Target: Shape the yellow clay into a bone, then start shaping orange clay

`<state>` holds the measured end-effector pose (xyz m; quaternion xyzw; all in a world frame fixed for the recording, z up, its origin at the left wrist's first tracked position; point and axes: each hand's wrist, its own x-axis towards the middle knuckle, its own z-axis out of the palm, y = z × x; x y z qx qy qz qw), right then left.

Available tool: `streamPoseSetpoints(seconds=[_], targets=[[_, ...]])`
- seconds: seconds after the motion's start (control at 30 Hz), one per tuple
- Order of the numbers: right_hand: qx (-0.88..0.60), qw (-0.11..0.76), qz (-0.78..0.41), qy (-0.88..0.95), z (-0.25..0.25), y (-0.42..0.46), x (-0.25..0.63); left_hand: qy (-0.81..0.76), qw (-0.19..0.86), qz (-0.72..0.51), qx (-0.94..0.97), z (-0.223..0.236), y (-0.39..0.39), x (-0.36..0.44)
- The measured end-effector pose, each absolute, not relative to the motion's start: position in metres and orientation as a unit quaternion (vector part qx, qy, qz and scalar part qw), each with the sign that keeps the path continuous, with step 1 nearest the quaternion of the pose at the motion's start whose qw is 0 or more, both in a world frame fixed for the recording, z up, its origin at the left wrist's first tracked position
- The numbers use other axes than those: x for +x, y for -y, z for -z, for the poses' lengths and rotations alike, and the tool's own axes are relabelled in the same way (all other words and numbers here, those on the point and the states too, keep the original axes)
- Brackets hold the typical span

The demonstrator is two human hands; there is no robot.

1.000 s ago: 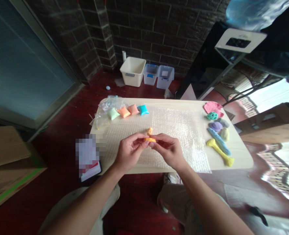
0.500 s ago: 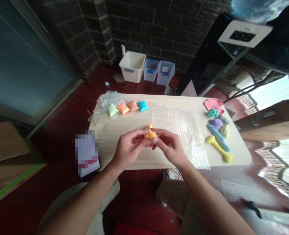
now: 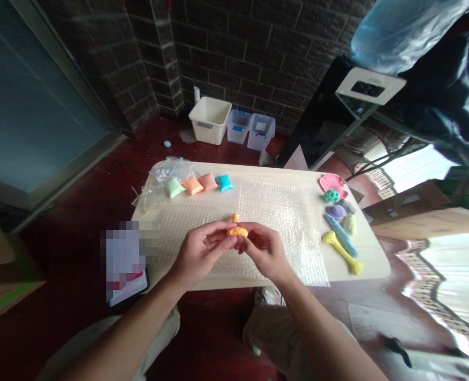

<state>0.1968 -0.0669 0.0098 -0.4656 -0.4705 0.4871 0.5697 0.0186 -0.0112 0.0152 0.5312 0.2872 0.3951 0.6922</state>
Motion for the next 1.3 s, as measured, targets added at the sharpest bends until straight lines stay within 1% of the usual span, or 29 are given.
streamPoseSetpoints(seconds=[0.27, 0.4, 0.6, 0.67, 0.83, 0.9, 0.97, 1.03, 1.07, 1.17, 1.23, 1.3], targets=[[-0.477, 0.553, -0.497, 0.469, -0.014, 0.067, 0.198, -0.303, 0.655, -0.401, 0.564, -0.010, 0.007, 0.016], [-0.485, 0.561, -0.490, 0.459, -0.014, 0.066, 0.197, -0.318, 0.636, -0.403, 0.577, -0.010, 0.008, 0.017], [-0.508, 0.551, -0.480, 0.456, -0.008, 0.066, 0.194, -0.340, 0.600, -0.385, 0.613, -0.012, 0.008, 0.014], [-0.514, 0.541, -0.446, 0.493, -0.007, 0.067, 0.196, -0.350, 0.594, -0.391, 0.610, -0.014, 0.008, 0.014], [-0.533, 0.511, -0.269, 0.618, -0.014, 0.072, 0.201, -0.342, 0.587, -0.415, 0.605, -0.015, 0.008, 0.012], [-0.533, 0.509, -0.245, 0.630, -0.019, 0.075, 0.199, -0.328, 0.550, -0.419, 0.643, -0.015, 0.007, 0.010], [-0.533, 0.525, -0.268, 0.607, -0.022, 0.077, 0.195, -0.330, 0.469, -0.426, 0.700, -0.015, 0.005, 0.007], [-0.517, 0.550, -0.342, 0.559, -0.021, 0.077, 0.192, -0.337, 0.403, -0.422, 0.739, -0.016, 0.003, 0.006], [-0.507, 0.558, -0.380, 0.536, -0.019, 0.077, 0.190, -0.332, 0.387, -0.414, 0.754, -0.017, 0.002, 0.006], [-0.496, 0.553, -0.444, 0.501, -0.010, 0.074, 0.189, -0.301, 0.398, -0.375, 0.781, -0.015, 0.004, 0.009], [-0.520, 0.515, -0.433, 0.525, -0.007, 0.072, 0.191, -0.299, 0.410, -0.352, 0.787, -0.011, 0.005, 0.012], [-0.552, 0.465, -0.388, 0.574, -0.007, 0.072, 0.195, -0.300, 0.408, -0.341, 0.792, -0.008, 0.006, 0.013]])
